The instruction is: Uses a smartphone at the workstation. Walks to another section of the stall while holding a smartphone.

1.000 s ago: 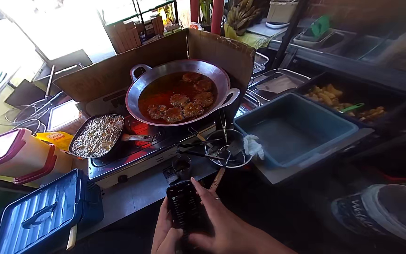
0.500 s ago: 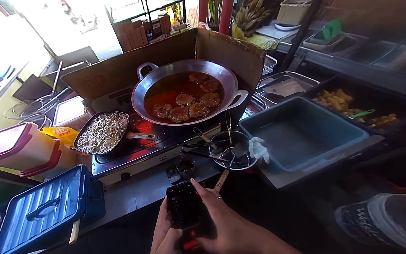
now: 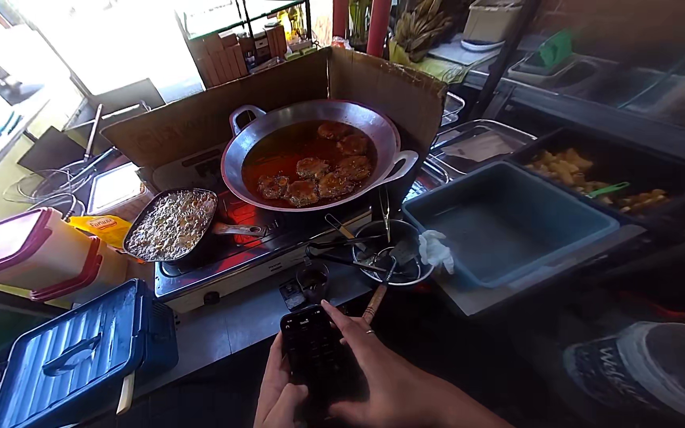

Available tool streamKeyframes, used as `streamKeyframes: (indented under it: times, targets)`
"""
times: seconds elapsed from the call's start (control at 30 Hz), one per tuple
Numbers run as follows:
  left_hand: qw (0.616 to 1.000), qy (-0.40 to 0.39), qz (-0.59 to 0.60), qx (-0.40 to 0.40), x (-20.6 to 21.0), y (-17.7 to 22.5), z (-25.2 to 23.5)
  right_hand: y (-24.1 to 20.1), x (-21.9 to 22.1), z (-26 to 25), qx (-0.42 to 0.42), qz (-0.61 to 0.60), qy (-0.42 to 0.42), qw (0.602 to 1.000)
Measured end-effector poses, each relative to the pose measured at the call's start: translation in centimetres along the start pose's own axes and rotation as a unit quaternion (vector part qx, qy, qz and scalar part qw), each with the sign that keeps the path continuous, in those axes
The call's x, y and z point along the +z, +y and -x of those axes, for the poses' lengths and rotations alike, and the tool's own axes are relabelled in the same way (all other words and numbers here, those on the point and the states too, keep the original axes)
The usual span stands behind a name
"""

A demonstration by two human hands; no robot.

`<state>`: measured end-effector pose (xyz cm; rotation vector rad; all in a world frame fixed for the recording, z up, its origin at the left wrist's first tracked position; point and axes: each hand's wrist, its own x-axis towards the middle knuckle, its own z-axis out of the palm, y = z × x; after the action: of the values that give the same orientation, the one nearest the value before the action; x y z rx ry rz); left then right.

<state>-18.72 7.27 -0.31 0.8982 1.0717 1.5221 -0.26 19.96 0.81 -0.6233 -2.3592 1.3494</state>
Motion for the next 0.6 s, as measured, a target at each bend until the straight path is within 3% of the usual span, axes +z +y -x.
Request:
streamKeyframes:
  times: [0.3, 0.6]
  targets:
    - [1.0, -0.023, 0.016, 0.005, -0.1, -0.1, -0.3, 0.2, 0.1, -0.1, -0.028, 0.028, 0.064, 0.997]
    - [1.0, -0.025, 0.015, 0.001, 0.2, -0.2, -0.3, 0.0, 1.1, 0.2, -0.045, 0.083, 0.078, 0.992]
